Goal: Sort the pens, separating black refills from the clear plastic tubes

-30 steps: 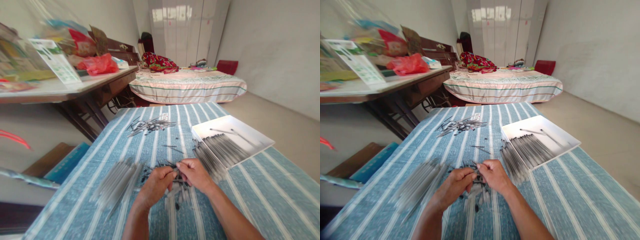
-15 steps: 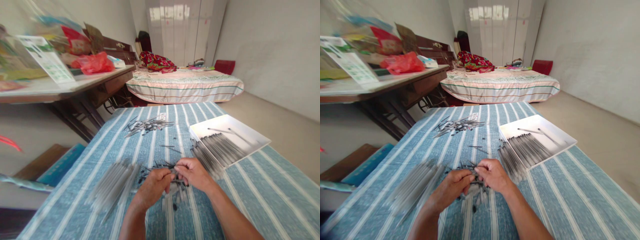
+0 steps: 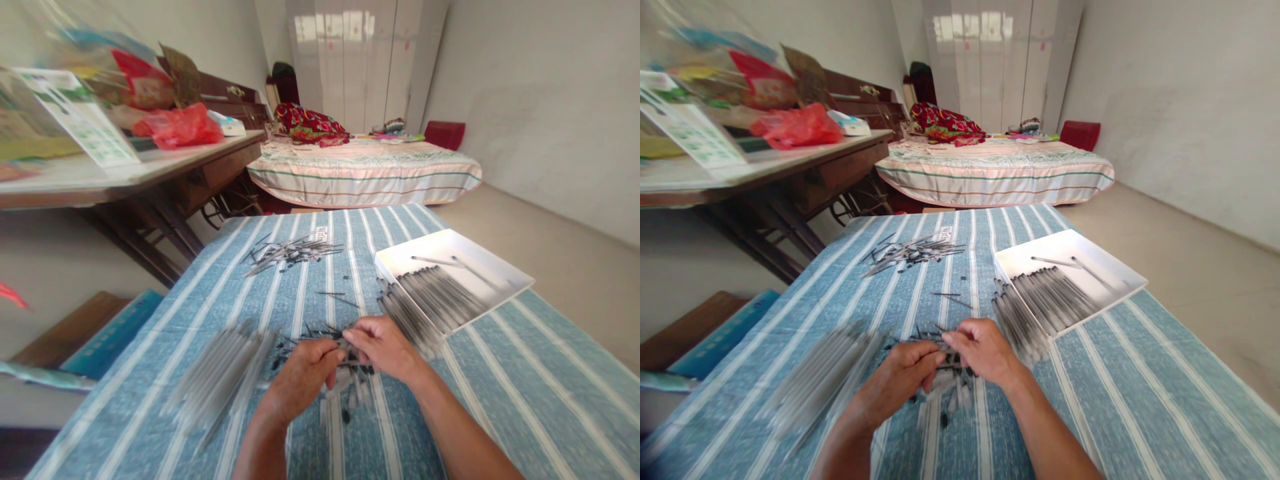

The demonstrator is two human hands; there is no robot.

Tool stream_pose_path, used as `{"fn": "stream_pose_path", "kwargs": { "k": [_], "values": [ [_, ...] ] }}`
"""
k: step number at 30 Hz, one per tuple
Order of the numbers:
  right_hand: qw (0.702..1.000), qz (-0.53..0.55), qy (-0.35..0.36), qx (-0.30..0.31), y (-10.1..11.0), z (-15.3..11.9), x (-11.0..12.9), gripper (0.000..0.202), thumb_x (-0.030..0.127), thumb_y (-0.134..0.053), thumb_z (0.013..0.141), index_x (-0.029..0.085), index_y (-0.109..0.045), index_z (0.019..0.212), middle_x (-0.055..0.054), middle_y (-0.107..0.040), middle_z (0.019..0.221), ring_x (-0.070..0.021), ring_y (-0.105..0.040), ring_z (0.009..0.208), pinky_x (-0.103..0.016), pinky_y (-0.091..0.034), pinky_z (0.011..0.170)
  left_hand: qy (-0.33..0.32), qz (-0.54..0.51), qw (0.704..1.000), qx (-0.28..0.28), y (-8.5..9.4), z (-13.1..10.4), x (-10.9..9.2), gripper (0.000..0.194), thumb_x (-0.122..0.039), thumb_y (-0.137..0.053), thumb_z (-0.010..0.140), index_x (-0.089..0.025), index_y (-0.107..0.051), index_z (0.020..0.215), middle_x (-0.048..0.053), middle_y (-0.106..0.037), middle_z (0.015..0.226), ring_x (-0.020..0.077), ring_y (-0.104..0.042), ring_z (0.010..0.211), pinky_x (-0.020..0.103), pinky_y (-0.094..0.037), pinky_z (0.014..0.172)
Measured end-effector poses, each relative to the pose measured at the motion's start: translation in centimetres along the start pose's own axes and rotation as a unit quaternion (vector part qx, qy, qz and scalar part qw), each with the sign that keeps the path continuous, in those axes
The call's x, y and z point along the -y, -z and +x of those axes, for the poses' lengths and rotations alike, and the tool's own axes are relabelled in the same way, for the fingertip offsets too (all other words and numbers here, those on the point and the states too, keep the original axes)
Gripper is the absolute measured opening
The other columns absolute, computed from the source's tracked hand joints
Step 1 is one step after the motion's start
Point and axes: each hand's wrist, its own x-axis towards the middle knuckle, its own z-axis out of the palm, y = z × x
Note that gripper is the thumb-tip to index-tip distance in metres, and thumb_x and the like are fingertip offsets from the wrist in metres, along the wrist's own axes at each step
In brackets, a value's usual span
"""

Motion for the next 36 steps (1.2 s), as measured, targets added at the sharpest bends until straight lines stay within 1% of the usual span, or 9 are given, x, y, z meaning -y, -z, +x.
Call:
{"fn": "stream_pose_path", "kwargs": {
  "k": [2,6,11,15,19,24,29,33,36],
  "values": [
    [1.0,0.001,0.001,0.005,0.0,0.0,-0.1,0.025,0.034,-0.05,0.079,0.015,-0.049,0.062,0.005,-0.048,0.046,-0.0044,-0.039,0.035,-0.015,-0.028,0.035,-0.002,0.001,1.0,0.003,0.1,0.0,-0.1,0.035,-0.035,-0.037,0.081,-0.018,-0.046,0.051,-0.005,-0.043,0.048,0.0089,-0.041,0.049,0.02,-0.031,0.053],
    [0.998,0.055,-0.017,0.033,0.0,0.0,0.1,0.018,0.031,-0.058,0.074,0.016,-0.053,0.083,0.007,-0.052,0.053,-0.0053,-0.04,0.036,-0.016,-0.03,0.035,0.009,-0.008,1.0,0.002,0.0,0.0,-0.3,0.035,-0.036,-0.037,0.08,-0.018,-0.046,0.051,-0.005,-0.043,0.047,0.0093,-0.04,0.047,0.021,-0.03,0.051],
    [1.0,-0.008,0.001,0.02,0.1,-0.2,0.1,0.026,0.034,-0.051,0.079,0.016,-0.049,0.06,0.006,-0.047,0.043,-0.0051,-0.037,0.036,-0.016,-0.028,0.036,0.01,-0.013,1.0,0.003,-0.1,-0.1,-0.7,0.033,-0.032,-0.039,0.078,-0.018,-0.045,0.049,-0.005,-0.041,0.047,0.0093,-0.039,0.047,0.022,-0.03,0.052],
    [0.998,0.026,-0.023,0.047,0.2,-0.3,0.0,0.019,0.032,-0.056,0.075,0.017,-0.054,0.087,0.007,-0.052,0.05,-0.005,-0.036,0.034,-0.016,-0.027,0.034,0.023,-0.011,1.0,0.002,-0.1,-0.2,-0.8,0.033,-0.032,-0.039,0.079,-0.017,-0.046,0.05,-0.005,-0.043,0.046,0.0093,-0.039,0.046,0.022,-0.03,0.051],
    [1.0,-0.009,-0.003,0.021,0.1,-0.3,-0.2,0.029,0.038,-0.05,0.079,0.016,-0.049,0.061,0.006,-0.046,0.042,-0.0042,-0.035,0.034,-0.016,-0.026,0.035,0.018,-0.014,0.999,0.022,-0.2,-0.2,-0.7,0.033,-0.033,-0.04,0.079,-0.017,-0.046,0.05,-0.005,-0.042,0.045,0.0089,-0.038,0.045,0.022,-0.029,0.049],
    [0.997,0.039,-0.018,0.057,0.2,-0.3,-0.4,0.026,0.037,-0.058,0.075,0.016,-0.053,0.09,0.007,-0.052,0.049,-0.0045,-0.036,0.032,-0.015,-0.026,0.033,0.012,-0.007,1.0,0.013,-0.3,-0.1,-0.4,0.034,-0.034,-0.04,0.079,-0.017,-0.048,0.051,-0.005,-0.042,0.045,0.0091,-0.039,0.046,0.022,-0.029,0.049],
    [0.999,0.015,-0.012,0.036,0.1,-0.2,-0.8,0.032,0.04,-0.049,0.08,0.016,-0.047,0.059,0.006,-0.046,0.039,-0.0034,-0.032,0.031,-0.015,-0.022,0.032,0.003,-0.015,1.0,0.026,-0.2,-0.1,-0.4,0.034,-0.033,-0.04,0.079,-0.017,-0.047,0.05,-0.005,-0.042,0.044,0.0087,-0.038,0.045,0.022,-0.029,0.049],
    [0.994,0.083,-0.015,0.076,0.3,-0.2,-0.8,0.017,0.033,-0.054,0.075,0.016,-0.051,0.076,0.005,-0.056,0.052,-0.0047,-0.04,0.032,-0.016,-0.028,0.033,0.01,-0.02,0.999,0.031,-0.3,-0.2,-0.4,0.034,-0.034,-0.04,0.079,-0.017,-0.049,0.051,-0.006,-0.039,0.043,0.0086,-0.036,0.043,0.022,-0.028,0.047],
    [0.993,0.081,-0.028,0.083,0.3,-0.3,-0.7,0.022,0.035,-0.058,0.073,0.016,-0.052,0.081,0.004,-0.058,0.056,-0.0048,-0.042,0.033,-0.016,-0.03,0.034,0.011,-0.022,0.999,0.024,-0.3,-0.2,-0.4,0.034,-0.034,-0.04,0.079,-0.017,-0.049,0.052,-0.005,-0.041,0.044,0.0086,-0.037,0.044,0.022,-0.028,0.047]
  ]
}}
